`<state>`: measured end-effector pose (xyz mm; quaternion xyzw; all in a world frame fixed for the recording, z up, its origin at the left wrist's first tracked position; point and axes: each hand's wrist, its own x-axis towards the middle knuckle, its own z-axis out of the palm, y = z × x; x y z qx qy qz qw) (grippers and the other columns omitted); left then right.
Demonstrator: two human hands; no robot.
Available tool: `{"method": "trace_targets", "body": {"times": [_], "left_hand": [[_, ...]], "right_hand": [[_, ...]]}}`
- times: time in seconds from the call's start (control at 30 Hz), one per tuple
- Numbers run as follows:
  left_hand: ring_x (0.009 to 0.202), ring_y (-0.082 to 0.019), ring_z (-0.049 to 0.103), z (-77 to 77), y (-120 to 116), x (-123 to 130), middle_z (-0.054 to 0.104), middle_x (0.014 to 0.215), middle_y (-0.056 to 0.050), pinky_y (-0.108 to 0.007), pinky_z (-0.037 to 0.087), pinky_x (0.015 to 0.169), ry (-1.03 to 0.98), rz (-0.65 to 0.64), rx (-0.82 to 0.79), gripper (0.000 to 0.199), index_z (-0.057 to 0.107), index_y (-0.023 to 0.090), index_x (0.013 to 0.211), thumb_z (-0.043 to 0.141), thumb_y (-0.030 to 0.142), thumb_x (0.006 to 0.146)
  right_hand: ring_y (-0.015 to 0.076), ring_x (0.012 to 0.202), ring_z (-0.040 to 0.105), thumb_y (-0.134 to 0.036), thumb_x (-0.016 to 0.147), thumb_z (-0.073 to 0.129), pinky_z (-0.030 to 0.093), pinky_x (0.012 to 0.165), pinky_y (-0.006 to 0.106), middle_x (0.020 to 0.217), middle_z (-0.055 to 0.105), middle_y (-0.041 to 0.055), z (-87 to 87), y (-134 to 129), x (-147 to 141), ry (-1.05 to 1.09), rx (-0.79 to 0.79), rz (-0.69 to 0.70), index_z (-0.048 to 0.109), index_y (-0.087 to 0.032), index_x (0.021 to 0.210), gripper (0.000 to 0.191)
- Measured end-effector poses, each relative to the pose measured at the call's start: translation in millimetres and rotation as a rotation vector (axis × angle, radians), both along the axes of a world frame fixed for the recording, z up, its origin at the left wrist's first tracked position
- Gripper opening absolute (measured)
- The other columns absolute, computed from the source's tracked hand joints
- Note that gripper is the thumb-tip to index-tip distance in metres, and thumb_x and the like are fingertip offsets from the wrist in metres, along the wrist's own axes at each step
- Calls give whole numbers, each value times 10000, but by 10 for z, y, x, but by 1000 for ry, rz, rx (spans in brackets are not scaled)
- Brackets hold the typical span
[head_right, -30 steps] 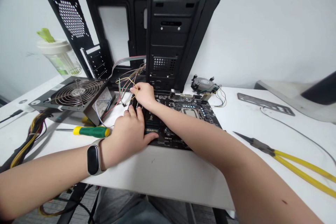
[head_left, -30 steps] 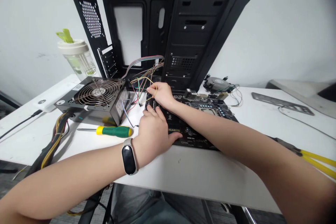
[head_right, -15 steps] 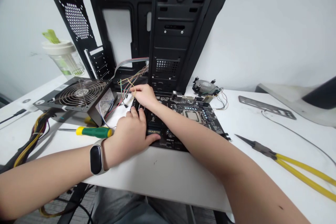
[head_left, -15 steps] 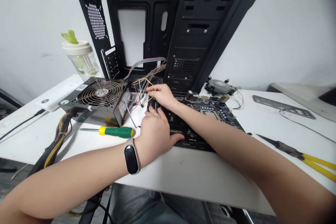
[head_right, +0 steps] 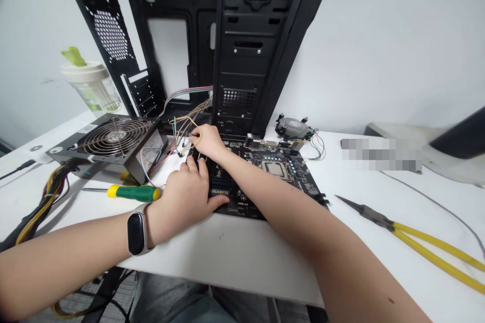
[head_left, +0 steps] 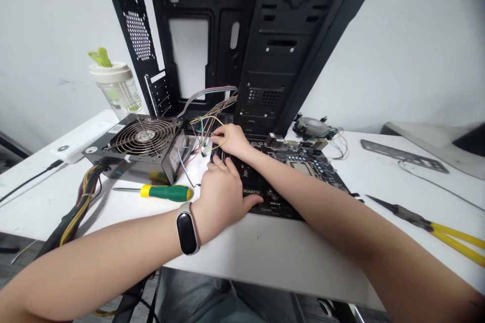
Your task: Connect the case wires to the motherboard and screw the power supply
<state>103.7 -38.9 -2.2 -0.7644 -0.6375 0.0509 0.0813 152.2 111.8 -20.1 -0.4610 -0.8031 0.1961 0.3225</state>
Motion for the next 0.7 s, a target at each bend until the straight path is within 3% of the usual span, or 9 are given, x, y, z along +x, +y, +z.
{"method": "trace_targets", "body": {"times": [0.33, 0.7], "left_hand": [[1013, -386, 577, -4, 7, 1, 481, 1269, -382, -354, 467, 702, -4, 18, 11, 1027, 348, -97, 1385, 421, 748, 805], [1034, -389, 574, 5, 0, 9, 457, 1306, -377, -366, 474, 711, 0, 28, -4, 1016, 343, -88, 1391, 413, 744, 812]], "right_hand": [[103, 600, 567, -181, 693, 689, 396, 629, 223, 595, 661, -22, -13, 0, -2, 88, -74, 29, 732, -154, 660, 61], [131, 807, 679, -141, 748, 670, 502, 811, 251, 894, 739, 53, -78, 44, -31, 232, -124, -1, 722, -146, 968, 226]]}}
